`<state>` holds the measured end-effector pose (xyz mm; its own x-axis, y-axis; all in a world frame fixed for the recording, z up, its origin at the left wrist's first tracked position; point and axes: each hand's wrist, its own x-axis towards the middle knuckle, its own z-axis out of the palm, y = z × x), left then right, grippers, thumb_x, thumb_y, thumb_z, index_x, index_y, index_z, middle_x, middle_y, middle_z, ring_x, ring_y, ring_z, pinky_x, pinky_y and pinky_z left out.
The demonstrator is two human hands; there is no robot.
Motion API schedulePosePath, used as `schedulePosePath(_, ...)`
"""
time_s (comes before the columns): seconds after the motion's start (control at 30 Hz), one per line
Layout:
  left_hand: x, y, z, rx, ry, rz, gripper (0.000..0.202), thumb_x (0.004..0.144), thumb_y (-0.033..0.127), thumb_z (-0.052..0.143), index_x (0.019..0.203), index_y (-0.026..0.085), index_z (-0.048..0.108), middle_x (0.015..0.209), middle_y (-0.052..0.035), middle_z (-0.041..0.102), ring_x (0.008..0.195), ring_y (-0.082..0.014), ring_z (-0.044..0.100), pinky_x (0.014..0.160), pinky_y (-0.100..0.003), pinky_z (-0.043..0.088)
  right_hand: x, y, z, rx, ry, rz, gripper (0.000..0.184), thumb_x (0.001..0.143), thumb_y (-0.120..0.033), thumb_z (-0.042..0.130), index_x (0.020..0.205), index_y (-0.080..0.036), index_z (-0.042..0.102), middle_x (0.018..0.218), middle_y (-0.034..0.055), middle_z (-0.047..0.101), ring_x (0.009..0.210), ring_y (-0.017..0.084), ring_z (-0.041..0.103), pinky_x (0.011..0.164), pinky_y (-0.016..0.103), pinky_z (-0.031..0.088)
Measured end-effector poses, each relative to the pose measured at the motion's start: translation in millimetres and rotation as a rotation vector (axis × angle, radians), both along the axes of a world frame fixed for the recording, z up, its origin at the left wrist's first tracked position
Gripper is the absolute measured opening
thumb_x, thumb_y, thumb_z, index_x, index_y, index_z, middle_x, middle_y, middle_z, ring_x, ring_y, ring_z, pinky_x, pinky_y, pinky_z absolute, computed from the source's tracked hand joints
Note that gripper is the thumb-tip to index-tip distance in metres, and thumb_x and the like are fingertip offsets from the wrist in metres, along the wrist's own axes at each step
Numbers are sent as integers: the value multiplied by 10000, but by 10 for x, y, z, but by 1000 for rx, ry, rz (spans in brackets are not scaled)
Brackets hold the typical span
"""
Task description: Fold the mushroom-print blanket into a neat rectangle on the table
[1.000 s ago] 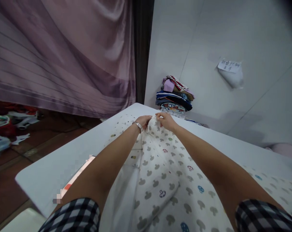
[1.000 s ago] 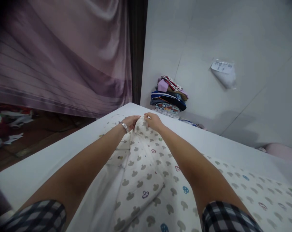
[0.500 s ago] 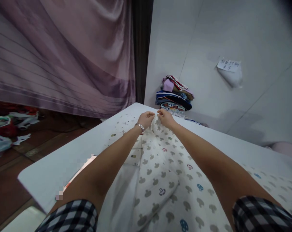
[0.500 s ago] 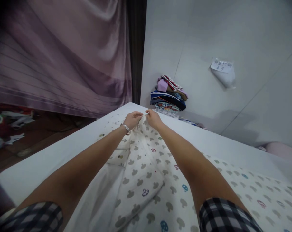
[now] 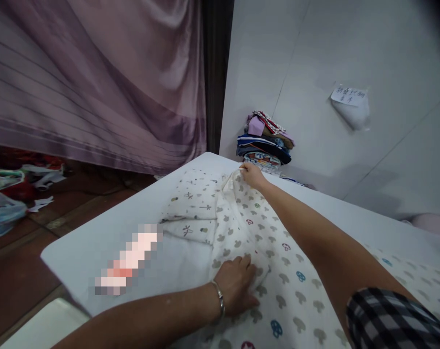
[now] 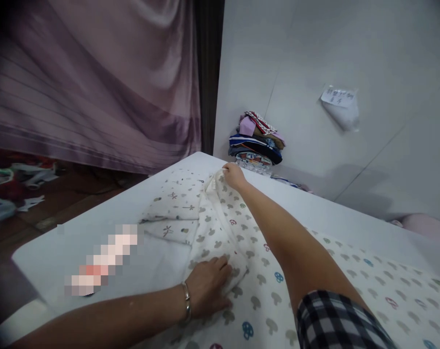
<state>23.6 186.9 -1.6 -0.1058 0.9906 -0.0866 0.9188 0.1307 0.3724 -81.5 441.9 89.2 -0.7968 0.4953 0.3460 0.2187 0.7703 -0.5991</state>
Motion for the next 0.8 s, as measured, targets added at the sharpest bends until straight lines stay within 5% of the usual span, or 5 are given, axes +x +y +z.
schedulePosePath(0.17, -55, -42, 69, -17, -42, 130, 169, 708, 214, 503, 857, 195, 581, 958, -85, 605, 862, -233, 566, 705, -342, 443, -13, -29, 12, -158, -18, -40, 173, 759, -109, 450, 832, -166, 596, 664, 11, 599, 612, 132, 565, 622, 248, 470)
schedulePosePath(0.37, -681, -686, 419, 575, -544, 697, 73, 688, 257, 498, 714, 203, 539, 725, 0, 576, 675, -147, 525, 626, -268, 422, -172, -19, 3, -363, 9, -54, 156, 783, -78, 447, 856, -164, 555, 647, 4, 590, 563, 115, 583, 503, 204, 473)
schedulePosePath(0.5, -968, -1243, 231, 763, -1025, 1209, 261, 538, 314, 634, 752, 189, 552, 661, 25, 593, 635, -160, 558, 595, -279, 456, -396, -21, -92, -360, 16, -53, 162, 772, -81, 454, 861, -157, 566, 749, 31, 629, 595, 110, 599, 531, 207, 486)
schedulePosePath(0.6, -898, -1473, -15, 740, -1216, 1403, 335, 493, 272, 649, 805, 186, 561, 701, 10, 644, 656, -180, 601, 615, -305, 493, -589, -46, -239, -289, 5, -67, 178, 750, -102, 471, 871, -150, 592, 773, 41, 645, 607, 117, 598, 571, 225, 488)
schedulePosePath(0.8, -646, -1598, -167, 771, -762, 1370, 541, 602, 302, 611, 1128, 242, 499, 948, -18, 671, 795, -207, 644, 666, -314, 520, -830, -84, -580, -203, -48, -47, 253, 704, -127, 513, 924, -151, 635, 800, 51, 665, 697, 152, 612, 662, 256, 495)
